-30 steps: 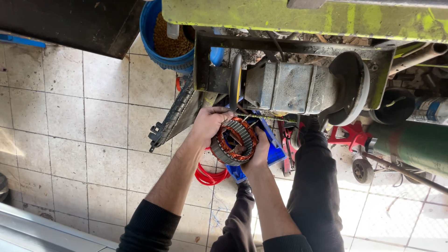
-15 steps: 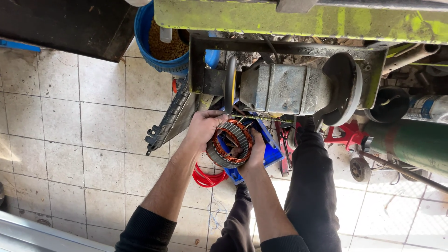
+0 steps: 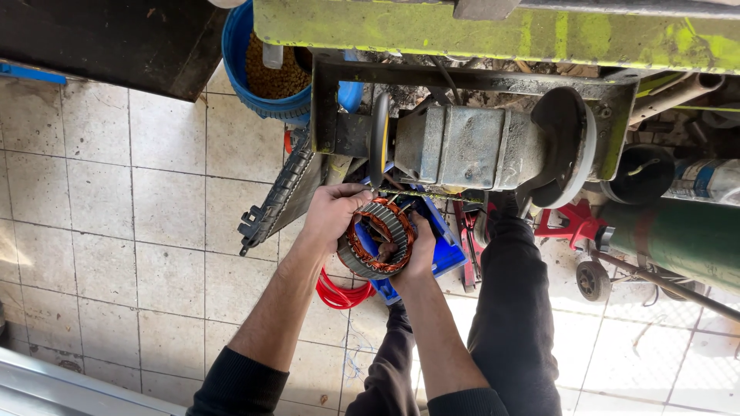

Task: The person holds a cylindrical electrical component with copper windings and uses a grinding wheel to smooth or clean the surface of the windings. A dog briefly enters the frame and is petted before the person resumes working on the component.

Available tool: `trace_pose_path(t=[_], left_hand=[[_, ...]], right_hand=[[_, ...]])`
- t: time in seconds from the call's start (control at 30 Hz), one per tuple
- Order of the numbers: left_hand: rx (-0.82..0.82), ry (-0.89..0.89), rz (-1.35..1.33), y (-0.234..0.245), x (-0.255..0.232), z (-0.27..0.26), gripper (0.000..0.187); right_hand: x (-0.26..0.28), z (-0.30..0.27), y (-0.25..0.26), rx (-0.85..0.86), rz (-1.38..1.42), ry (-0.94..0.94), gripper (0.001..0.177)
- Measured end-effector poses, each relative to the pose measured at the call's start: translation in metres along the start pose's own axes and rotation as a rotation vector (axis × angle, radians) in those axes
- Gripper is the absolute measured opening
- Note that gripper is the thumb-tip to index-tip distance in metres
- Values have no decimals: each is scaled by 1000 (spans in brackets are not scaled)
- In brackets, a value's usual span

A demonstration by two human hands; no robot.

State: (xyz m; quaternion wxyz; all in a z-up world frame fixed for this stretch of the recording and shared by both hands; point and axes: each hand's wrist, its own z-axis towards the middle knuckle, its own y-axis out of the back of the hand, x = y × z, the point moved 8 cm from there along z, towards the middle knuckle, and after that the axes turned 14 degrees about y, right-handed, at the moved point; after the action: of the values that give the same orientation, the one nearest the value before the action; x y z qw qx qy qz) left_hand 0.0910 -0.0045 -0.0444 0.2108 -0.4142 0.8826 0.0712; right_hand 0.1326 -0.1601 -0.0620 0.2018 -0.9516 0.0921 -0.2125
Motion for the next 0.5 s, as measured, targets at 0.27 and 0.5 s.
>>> trace_pose_path(t=[0.27,0.5], left_hand=[[-11,-30,-36,6,5,-2,19],[146,-113,53,13,6,-25,22]], right_hand=[[-12,9,12,72,-14,-34,49],[0,-15,-5,213,66,-332,61]])
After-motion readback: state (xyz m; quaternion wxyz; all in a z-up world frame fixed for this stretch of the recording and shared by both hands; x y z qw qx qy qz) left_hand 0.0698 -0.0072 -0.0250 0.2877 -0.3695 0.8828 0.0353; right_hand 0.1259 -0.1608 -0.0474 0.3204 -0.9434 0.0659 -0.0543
